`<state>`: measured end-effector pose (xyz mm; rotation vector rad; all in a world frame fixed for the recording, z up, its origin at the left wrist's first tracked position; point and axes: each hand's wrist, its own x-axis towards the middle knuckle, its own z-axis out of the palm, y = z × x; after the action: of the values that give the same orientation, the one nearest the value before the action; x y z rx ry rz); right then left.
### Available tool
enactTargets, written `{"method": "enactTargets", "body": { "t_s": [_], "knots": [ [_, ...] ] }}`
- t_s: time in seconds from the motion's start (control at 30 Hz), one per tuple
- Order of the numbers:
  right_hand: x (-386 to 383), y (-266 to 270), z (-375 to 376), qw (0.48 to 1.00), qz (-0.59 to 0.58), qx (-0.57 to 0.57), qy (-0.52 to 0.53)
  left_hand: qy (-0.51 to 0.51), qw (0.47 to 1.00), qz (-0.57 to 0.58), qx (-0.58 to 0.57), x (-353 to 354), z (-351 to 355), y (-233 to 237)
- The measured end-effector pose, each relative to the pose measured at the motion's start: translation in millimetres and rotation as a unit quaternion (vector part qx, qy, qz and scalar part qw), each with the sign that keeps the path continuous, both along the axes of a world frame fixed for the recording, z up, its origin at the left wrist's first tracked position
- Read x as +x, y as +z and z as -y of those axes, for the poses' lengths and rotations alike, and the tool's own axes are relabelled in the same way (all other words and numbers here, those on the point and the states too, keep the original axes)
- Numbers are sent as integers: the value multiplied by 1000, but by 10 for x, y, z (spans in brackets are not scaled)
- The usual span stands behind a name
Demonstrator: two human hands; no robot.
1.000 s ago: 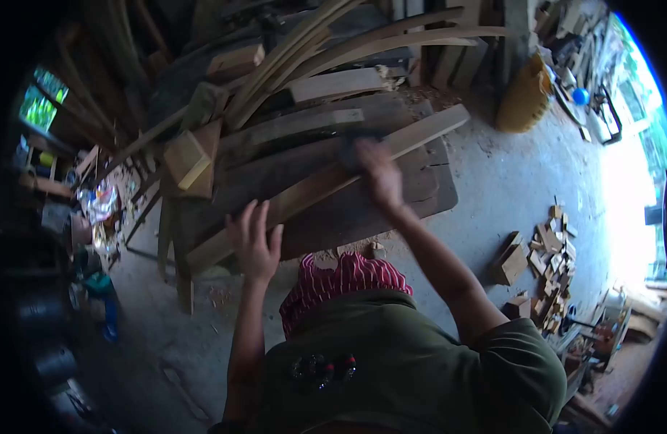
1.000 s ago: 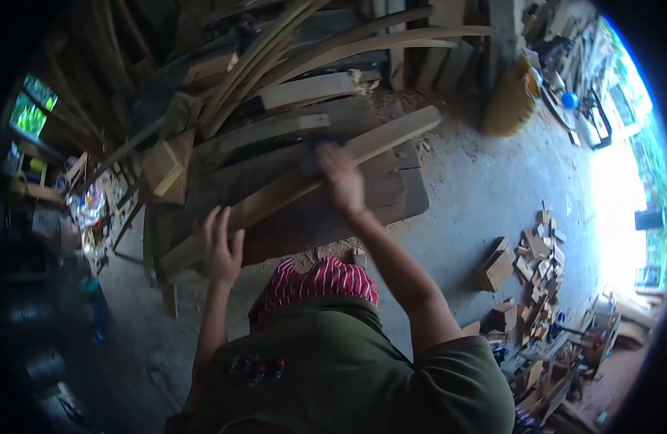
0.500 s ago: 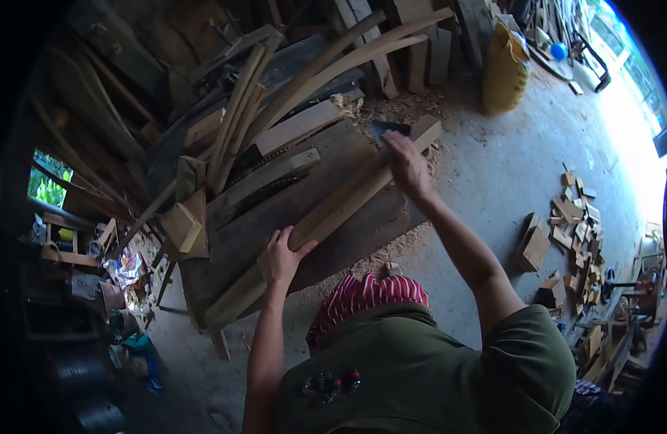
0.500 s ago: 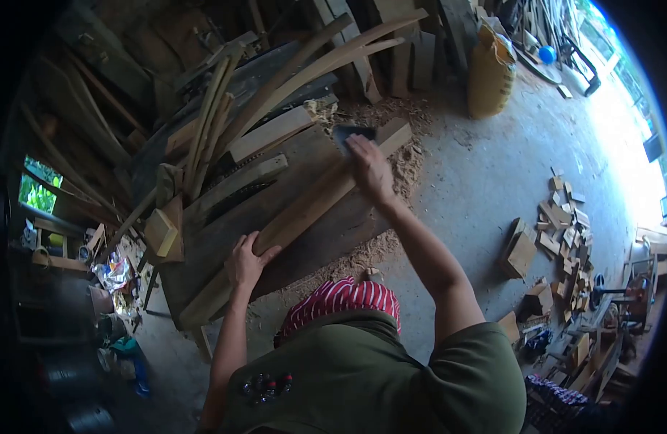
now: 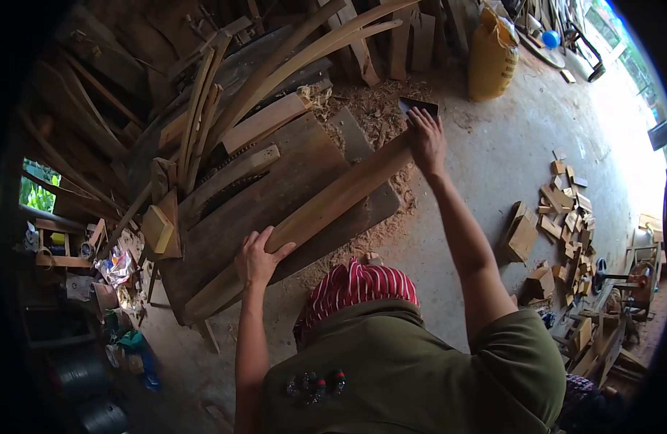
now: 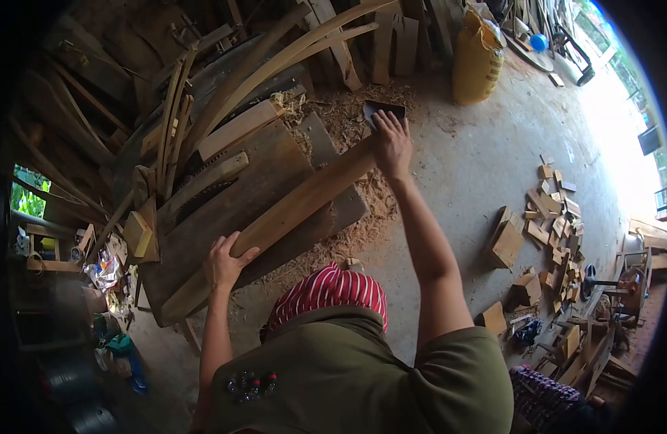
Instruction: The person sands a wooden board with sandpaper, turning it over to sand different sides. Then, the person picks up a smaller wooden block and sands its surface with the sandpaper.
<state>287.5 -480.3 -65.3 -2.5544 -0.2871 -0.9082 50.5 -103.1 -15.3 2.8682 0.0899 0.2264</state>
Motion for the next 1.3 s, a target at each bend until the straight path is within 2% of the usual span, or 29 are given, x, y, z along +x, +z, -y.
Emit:
{"method": "enactTargets", "body": {
  "t_s": [0.03, 0.1, 0.13, 0.2, 0.23, 0.3, 0.33, 0.43, 0.5, 0.57, 0.63, 0.67, 0.83, 0.9, 0.97, 1.03, 1.13, 1.2, 1.23, 1.3],
  "knots": [
    [11, -32, -110, 999, 24, 13, -26, 1, 1000, -3, 4, 21, 8, 7],
    [-389, 152, -471, 991, 26, 98, 83, -8, 1000, -4, 0, 51, -11, 8],
    [-606, 268, -656, 987, -6, 78, 143, -6, 1000, -25, -8, 79, -59, -14],
    [-934, 61, -971, 967, -39, 1, 253, 8, 997, -67, -44, 83, -29, 87],
    [-1073, 94, -1025, 955, -65, 1, 289, 11, 996, -70, -45, 95, -26, 96],
    [-950, 80, -922, 953, -64, -6, 297, -24, 998, 5, -53, 107, -56, 82],
    [-772, 76, -704, 955, -55, 36, 291, -6, 998, -7, -67, 107, -56, 63],
    [-249, -21, -198, 987, -3, 67, 149, -38, 994, 102, 24, 133, -133, -37],
    [22, -117, -10, 995, -5, 29, 93, -4, 997, 80, 13, 164, -217, -147],
    [29, -109, -71, 993, -12, 40, 109, 5, 992, 124, -5, 203, -231, -309],
    [-90, -113, -193, 996, 3, 43, 82, 20, 991, 133, 14, 188, -199, -348],
    [-186, -179, -285, 996, 16, -20, 83, 23, 989, 140, 35, 196, -188, -344],
    [-1041, 134, -764, 946, -57, -42, 317, 49, 990, 125, 39, 214, -79, -275],
    [-871, 82, -627, 951, -60, -57, 299, 64, 988, 130, 49, 208, -106, -261],
    [-540, 22, -298, 982, -45, -15, 181, 66, 985, 155, 41, 213, -82, -257],
    [-291, 63, -24, 994, 0, -66, 93, 75, 983, 161, 54, 197, -71, -244],
    [-404, 57, -201, 991, -21, -65, 115, 99, 985, 133, 53, 194, -87, -256],
    [-729, 82, -689, 967, -83, -10, 242, 100, 985, 136, 46, 174, -114, -224],
    [-922, 74, -957, 951, -90, -54, 290, 100, 984, 141, 32, 192, -91, -227],
    [-1352, 84, -1439, 901, -129, -32, 412, 80, 987, 136, 12, 177, -80, -213]
  ]
}}
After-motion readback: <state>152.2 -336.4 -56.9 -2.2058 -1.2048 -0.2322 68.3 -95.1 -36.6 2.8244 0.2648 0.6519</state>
